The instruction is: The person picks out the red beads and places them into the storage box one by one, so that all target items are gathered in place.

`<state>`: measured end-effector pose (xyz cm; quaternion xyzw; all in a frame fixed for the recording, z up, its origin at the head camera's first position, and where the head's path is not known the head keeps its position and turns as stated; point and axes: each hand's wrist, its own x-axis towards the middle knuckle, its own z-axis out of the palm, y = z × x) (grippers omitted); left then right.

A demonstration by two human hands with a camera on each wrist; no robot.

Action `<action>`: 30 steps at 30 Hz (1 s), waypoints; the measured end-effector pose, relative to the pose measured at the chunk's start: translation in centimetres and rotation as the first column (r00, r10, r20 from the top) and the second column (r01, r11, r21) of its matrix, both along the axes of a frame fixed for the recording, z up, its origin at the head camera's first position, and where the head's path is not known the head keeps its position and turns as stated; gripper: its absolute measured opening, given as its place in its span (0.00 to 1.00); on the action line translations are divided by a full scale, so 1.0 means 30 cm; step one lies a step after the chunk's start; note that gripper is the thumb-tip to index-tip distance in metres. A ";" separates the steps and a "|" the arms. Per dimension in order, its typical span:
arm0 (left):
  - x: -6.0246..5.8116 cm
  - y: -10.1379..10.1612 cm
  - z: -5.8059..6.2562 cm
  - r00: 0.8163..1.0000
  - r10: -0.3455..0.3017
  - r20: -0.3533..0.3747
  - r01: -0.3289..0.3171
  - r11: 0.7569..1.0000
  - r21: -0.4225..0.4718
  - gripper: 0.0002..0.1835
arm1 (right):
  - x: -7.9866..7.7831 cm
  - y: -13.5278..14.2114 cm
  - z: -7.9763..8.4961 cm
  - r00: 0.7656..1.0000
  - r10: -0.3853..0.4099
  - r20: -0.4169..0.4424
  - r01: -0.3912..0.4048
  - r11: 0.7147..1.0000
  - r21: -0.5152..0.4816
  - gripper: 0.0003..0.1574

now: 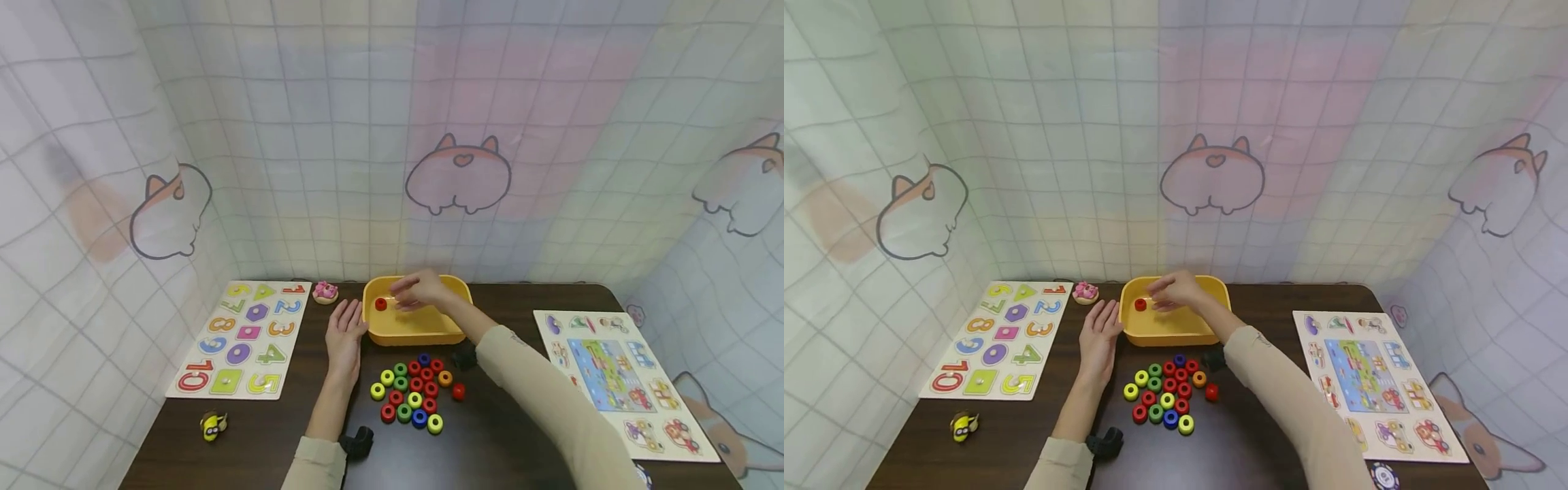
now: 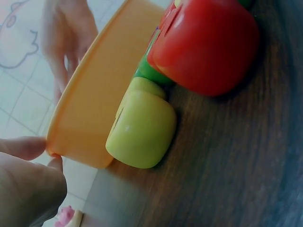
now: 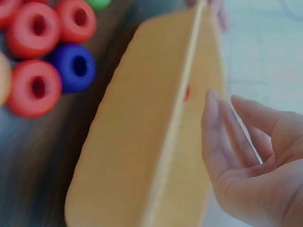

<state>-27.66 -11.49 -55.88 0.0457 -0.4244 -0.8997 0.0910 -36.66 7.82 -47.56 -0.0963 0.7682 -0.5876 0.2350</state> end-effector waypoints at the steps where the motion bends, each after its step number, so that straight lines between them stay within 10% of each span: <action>1: -0.001 -0.004 0.004 1.000 0.008 0.002 -0.008 1.000 -0.005 0.37 | 0.022 0.017 0.024 1.000 0.023 -0.018 -0.023 1.000 0.002 0.21; 10: -0.010 -0.016 0.027 0.999 0.033 -0.006 -0.033 0.999 -0.031 0.37 | 0.252 0.209 0.120 0.989 0.096 -0.113 -0.087 0.993 0.079 0.15; 21: -0.006 -0.010 0.027 0.999 0.038 0.028 -0.037 0.999 -0.036 0.37 | 0.426 0.351 -0.056 0.979 0.170 -0.115 -0.118 0.924 0.365 0.11; 30: 0.032 0.003 0.059 1.000 -0.019 0.015 0.019 1.000 -0.001 0.39 | 0.482 0.357 -0.121 0.986 0.158 -0.053 -0.134 0.941 0.310 0.17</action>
